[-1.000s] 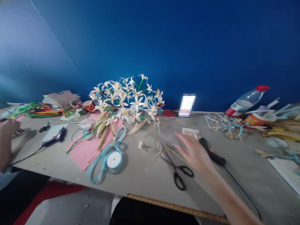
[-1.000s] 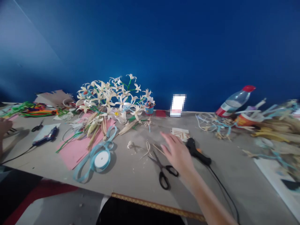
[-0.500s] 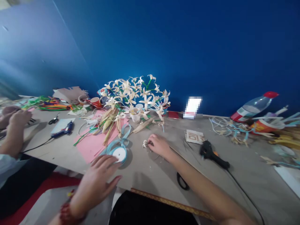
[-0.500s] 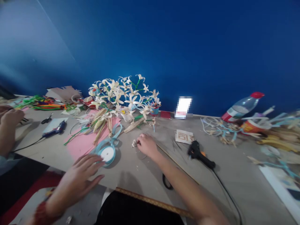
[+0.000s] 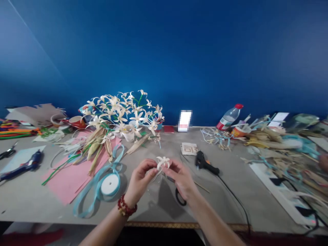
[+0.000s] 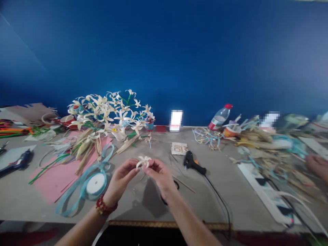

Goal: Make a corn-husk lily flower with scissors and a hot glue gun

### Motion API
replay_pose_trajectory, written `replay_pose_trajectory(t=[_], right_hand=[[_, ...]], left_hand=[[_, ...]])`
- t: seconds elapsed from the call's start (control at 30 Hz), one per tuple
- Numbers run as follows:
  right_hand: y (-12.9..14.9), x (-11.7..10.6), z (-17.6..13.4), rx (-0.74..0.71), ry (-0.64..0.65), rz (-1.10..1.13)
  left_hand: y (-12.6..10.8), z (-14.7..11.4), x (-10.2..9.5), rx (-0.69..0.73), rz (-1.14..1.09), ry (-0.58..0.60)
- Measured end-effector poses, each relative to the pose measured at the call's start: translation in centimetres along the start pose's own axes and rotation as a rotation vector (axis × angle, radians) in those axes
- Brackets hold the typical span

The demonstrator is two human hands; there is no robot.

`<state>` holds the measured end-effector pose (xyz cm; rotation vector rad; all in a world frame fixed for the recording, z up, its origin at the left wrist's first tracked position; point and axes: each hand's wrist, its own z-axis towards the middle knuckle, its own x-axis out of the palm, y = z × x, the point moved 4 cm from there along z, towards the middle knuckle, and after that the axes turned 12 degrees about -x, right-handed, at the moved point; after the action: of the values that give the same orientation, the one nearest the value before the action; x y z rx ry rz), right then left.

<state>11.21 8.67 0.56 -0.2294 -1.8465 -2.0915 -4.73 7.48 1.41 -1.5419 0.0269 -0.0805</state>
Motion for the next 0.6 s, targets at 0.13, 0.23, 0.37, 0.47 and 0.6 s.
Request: replay_pose_trajectory(t=[0.13, 0.23, 0.37, 0.47, 0.6], right_hand=[[-0.1, 0.3, -0.4, 0.036, -0.004, 0.117], [-0.1, 0.6, -0.7, 0.060, 0.017, 0.155], [0.0, 0.5, -1.2, 0.058, 0.019, 0.100], [0.2, 0.4, -1.5, 0.079, 0.016, 0.100], [0.2, 0.3, -2.2, 0.113, 0.021, 0.158]], left_hand=[[0.7, 0.2, 1.4, -0.149, -0.259, 0.002], [1.1, 0.0, 1.7, -0.184, -0.384, 0.021], [1.5, -0.3, 2.0, -0.267, -0.510, 0.071], [1.6, -0.8, 2.3, -0.302, -0.563, 0.107], [1.6, -1.5, 2.9, -0.303, -0.605, 0.112]])
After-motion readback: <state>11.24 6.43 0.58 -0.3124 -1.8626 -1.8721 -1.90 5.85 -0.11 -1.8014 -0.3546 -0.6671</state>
